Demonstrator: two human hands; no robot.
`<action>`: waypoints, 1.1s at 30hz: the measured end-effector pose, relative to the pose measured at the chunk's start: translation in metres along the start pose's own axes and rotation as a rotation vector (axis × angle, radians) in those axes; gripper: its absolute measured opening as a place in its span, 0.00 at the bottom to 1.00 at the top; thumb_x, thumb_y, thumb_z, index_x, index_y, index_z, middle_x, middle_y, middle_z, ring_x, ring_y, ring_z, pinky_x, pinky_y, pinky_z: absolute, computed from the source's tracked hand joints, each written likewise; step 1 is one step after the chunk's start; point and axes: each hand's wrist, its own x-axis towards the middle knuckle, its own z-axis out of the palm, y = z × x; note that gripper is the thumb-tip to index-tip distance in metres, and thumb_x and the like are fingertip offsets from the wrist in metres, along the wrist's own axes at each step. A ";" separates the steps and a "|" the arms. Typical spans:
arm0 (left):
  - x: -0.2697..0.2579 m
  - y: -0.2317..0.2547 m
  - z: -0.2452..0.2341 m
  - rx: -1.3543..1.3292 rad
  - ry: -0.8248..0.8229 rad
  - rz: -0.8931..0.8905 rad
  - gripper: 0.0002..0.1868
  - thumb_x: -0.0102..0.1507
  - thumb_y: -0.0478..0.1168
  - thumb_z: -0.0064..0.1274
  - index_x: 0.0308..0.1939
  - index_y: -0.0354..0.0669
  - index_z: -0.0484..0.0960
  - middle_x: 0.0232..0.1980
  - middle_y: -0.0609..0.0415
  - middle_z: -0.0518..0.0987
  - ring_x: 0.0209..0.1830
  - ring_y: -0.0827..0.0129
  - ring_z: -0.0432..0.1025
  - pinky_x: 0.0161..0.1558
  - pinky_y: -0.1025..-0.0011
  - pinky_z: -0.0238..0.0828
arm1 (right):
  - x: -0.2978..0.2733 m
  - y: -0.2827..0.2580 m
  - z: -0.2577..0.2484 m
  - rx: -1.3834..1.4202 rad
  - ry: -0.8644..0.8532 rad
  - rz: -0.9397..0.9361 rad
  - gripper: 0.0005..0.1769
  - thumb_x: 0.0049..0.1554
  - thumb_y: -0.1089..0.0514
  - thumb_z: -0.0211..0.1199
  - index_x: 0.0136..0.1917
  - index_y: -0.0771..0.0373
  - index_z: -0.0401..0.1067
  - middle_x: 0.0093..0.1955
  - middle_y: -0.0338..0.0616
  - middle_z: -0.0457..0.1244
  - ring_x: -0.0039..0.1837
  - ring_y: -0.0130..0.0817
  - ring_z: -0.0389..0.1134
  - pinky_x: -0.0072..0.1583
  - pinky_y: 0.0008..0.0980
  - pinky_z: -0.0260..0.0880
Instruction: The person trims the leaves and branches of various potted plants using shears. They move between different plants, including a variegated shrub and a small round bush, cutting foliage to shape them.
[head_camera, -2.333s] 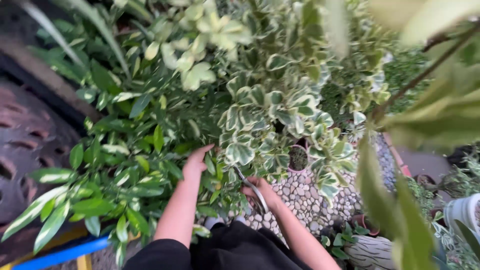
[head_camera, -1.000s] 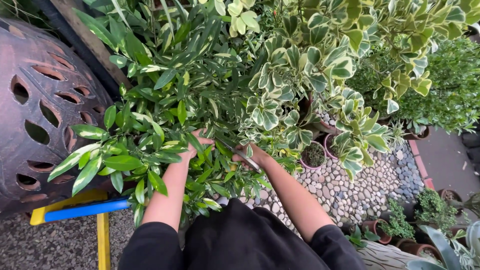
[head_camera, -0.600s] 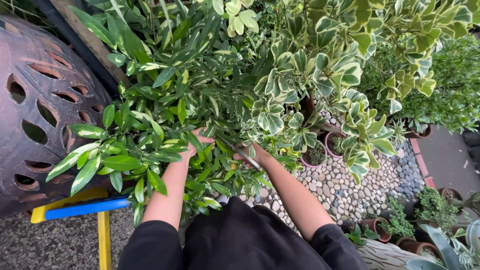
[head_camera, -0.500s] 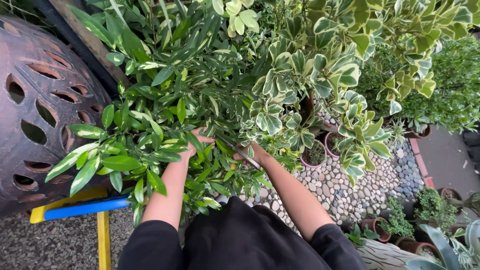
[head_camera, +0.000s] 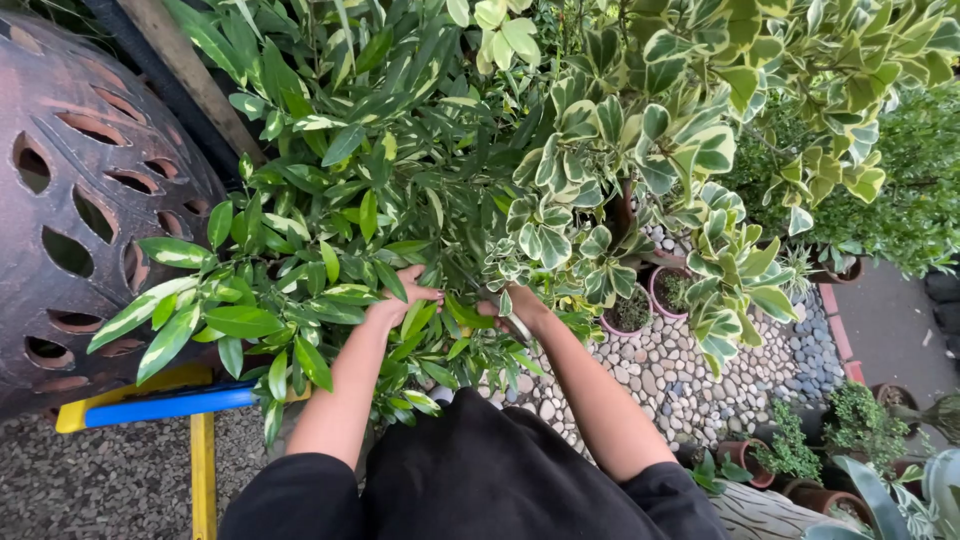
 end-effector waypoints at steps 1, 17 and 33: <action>-0.013 0.012 0.011 -0.002 0.001 0.000 0.49 0.53 0.25 0.66 0.74 0.25 0.56 0.56 0.48 0.82 0.43 0.62 0.81 0.46 0.67 0.80 | 0.002 0.008 -0.003 -0.001 -0.001 0.001 0.24 0.51 0.58 0.74 0.58 0.67 0.71 0.29 0.42 0.65 0.26 0.28 0.65 0.27 0.27 0.63; -0.214 0.326 0.057 1.223 0.755 0.611 0.22 0.63 0.26 0.48 0.60 0.46 0.75 0.42 0.43 0.79 0.40 0.51 0.76 0.43 0.55 0.75 | 0.006 0.060 -0.023 0.015 0.075 0.069 0.16 0.54 0.63 0.71 0.54 0.71 0.74 0.27 0.46 0.65 0.26 0.33 0.67 0.28 0.32 0.67; 0.013 0.404 -0.131 1.606 0.773 0.438 0.12 0.61 0.39 0.60 0.47 0.39 0.89 0.49 0.40 0.85 0.48 0.48 0.81 0.45 0.53 0.79 | -0.059 0.020 -0.005 0.095 -0.090 -0.004 0.33 0.54 0.62 0.72 0.71 0.68 0.68 0.39 0.44 0.71 0.30 0.25 0.67 0.32 0.24 0.70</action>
